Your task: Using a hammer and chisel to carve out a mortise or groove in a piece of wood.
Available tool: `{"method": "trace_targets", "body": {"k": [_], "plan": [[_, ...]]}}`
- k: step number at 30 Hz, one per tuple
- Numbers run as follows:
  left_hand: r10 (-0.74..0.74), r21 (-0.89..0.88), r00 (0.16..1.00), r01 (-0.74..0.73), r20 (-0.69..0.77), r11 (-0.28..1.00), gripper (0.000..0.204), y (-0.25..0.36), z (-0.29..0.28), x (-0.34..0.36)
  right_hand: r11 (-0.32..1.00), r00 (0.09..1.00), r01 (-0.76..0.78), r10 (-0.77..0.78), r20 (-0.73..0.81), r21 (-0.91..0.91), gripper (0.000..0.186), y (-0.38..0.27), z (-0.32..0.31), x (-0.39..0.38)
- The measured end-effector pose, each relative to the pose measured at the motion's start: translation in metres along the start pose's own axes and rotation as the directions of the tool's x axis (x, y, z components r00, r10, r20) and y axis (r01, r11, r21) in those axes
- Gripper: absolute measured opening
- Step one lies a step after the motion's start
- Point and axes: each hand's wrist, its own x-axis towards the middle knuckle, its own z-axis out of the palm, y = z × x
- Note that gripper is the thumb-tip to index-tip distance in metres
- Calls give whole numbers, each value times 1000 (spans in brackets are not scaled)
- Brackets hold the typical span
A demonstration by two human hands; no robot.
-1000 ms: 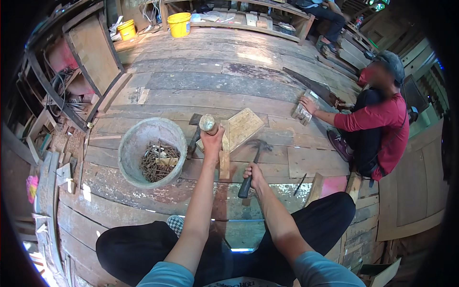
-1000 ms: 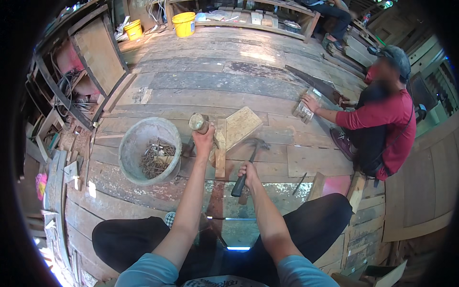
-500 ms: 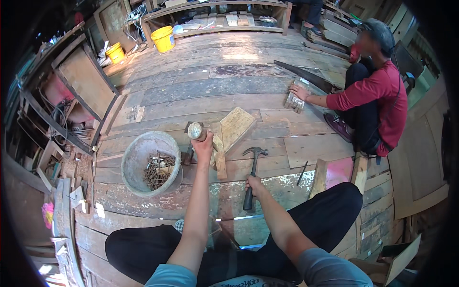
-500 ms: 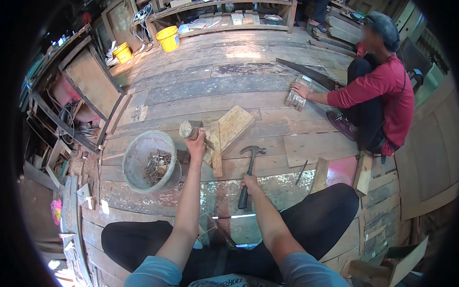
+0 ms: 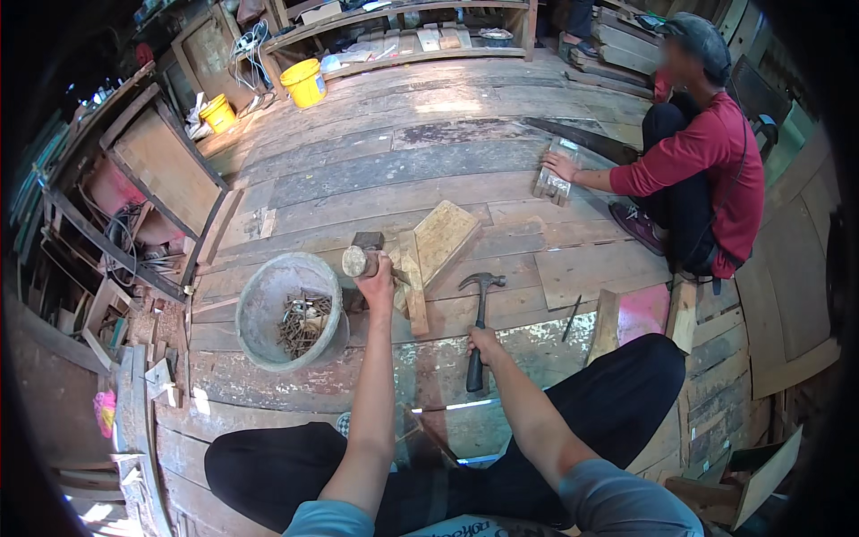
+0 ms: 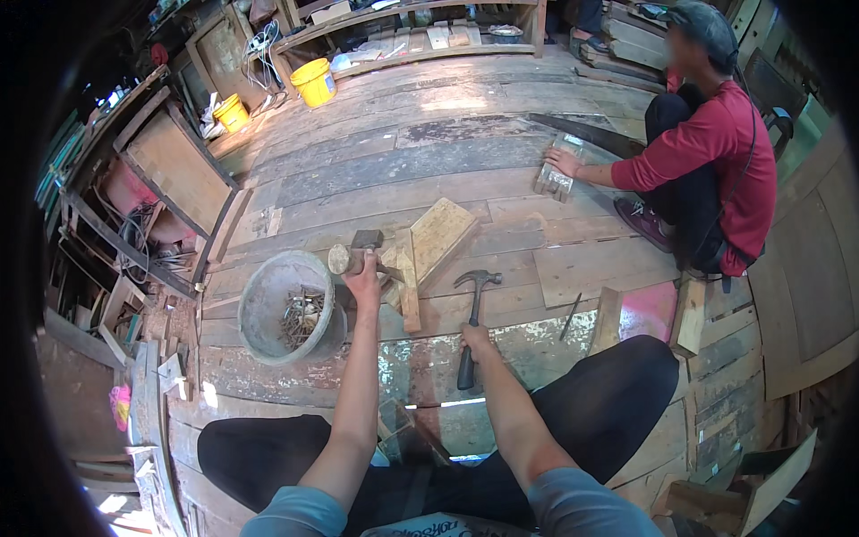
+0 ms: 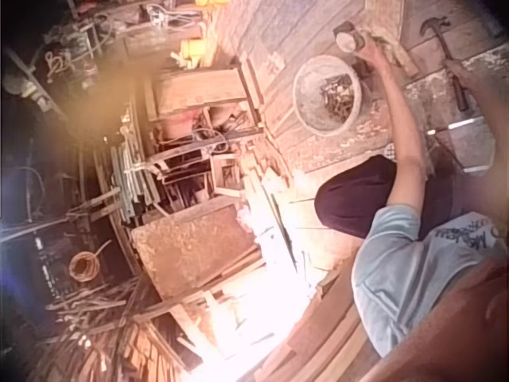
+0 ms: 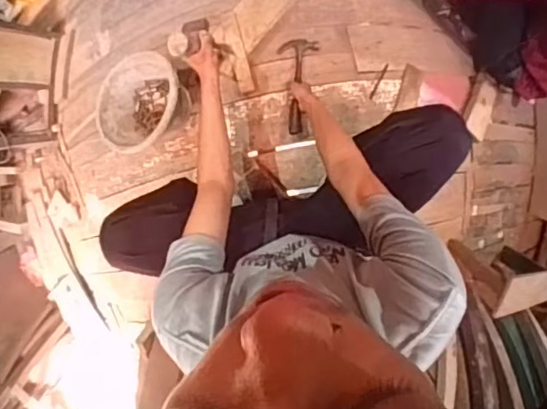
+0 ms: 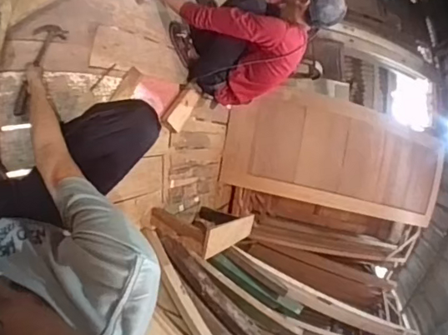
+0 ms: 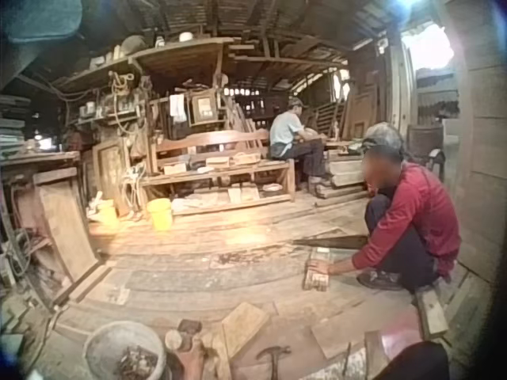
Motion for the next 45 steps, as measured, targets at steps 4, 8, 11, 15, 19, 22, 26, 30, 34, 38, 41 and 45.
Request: {"method": "trace_targets", "body": {"k": [4,8,11,15,19,22,26,30,34,38,41,45], "plan": [[-20,-33,999,19,-34,999,8,0,0,1,999,999,46,-46,-6,-12,14,3,-1,8],[-6,-64,999,3,-34,998,8,-4,-2,0,1000,1000,15,-15,8,-12,14,1,0,5],[2,-13,999,-3,-40,1000,8,-11,-5,3,1000,1000,17,-17,-2,-17,15,-2,3,-1],[-45,-43,999,45,3,998,14,-9,0,-2,1000,1000,16,-16,-6,-13,16,-1,-1,1],[-28,-22,999,27,-35,999,15,-12,-2,-2,1000,1000,6,-6,-5,-24,16,-2,1,0],[-63,-10,997,63,-36,998,15,-14,-1,-3,1000,1000,5,-5,-2,5,15,1,-3,5],[-57,-58,998,55,-37,997,14,-22,-5,1,1000,1000,-2,2,22,-2,14,2,-1,8],[-22,-46,1000,21,-20,999,12,-17,-5,-2,999,1000,15,-14,5,-31,16,1,-2,6],[-35,-41,999,34,-27,999,10,-9,-3,-3,1000,1000,1,-1,10,-27,17,2,-3,8],[-15,-54,1000,14,-22,998,10,-8,-4,-4,999,1000,-4,4,4,-33,17,2,-3,8],[5,-19,1000,-6,-31,1000,10,-12,-5,-3,999,1000,0,0,6,-42,17,2,-2,6],[34,-52,998,-37,-47,998,10,-16,-10,0,1000,1000,9,-8,26,-30,17,0,2,2]]}}
